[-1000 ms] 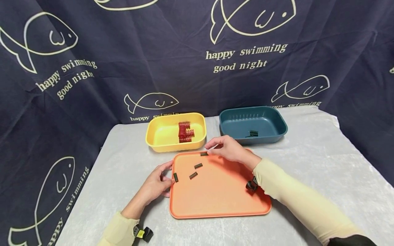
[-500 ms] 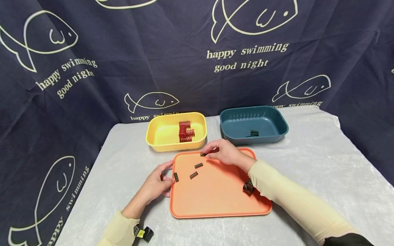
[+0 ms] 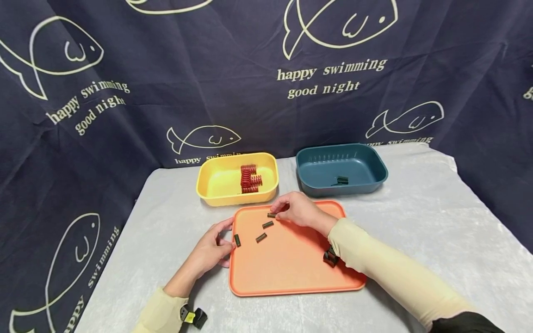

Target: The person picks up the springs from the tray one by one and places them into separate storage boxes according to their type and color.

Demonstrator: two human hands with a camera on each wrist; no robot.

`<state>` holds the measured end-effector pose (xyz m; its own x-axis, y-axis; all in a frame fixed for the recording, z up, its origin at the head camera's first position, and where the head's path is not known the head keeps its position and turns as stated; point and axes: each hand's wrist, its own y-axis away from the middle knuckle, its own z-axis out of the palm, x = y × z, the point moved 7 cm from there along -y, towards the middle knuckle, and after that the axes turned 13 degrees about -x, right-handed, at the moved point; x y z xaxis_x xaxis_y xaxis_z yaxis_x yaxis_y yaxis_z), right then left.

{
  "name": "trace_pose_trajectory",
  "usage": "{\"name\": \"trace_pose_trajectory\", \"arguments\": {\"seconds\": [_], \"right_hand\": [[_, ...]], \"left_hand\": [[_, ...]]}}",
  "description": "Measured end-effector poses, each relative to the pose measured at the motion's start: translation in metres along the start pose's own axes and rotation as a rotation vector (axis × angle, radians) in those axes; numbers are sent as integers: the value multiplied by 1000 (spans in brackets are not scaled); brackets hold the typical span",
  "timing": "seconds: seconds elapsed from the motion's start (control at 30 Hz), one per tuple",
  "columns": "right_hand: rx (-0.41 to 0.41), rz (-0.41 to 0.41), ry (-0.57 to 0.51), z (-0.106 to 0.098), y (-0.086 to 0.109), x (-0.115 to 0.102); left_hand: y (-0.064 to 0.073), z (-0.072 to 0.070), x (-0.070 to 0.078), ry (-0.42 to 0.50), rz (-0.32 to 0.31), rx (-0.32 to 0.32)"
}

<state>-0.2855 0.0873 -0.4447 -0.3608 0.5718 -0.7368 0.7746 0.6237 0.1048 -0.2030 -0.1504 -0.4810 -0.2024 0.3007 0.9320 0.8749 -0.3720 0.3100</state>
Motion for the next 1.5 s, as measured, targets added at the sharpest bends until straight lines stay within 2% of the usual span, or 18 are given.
{"name": "trace_pose_trajectory", "arguments": {"seconds": [0.17, 0.27, 0.5, 0.6, 0.73, 1.13, 1.5], "right_hand": [[8, -4, 10, -1, 1, 1], [18, -15, -25, -4, 4, 2], [-23, -7, -379, -13, 12, 11], [-31, -19, -439, -19, 15, 11], [-14, -35, -466, -32, 20, 10], [101, -11, -503, -84, 34, 12], [209, 57, -512, -123, 36, 42]], "left_hand": [[0, 0, 0, -1, -4, -2], [0, 0, -1, -7, -7, 1], [0, 1, 0, 2, 2, -1], [0, 0, 0, -2, 1, 3], [0, 0, 0, -10, -2, 7], [0, 0, 1, -13, -3, 17], [1, 1, 2, -17, -9, 20]]}}
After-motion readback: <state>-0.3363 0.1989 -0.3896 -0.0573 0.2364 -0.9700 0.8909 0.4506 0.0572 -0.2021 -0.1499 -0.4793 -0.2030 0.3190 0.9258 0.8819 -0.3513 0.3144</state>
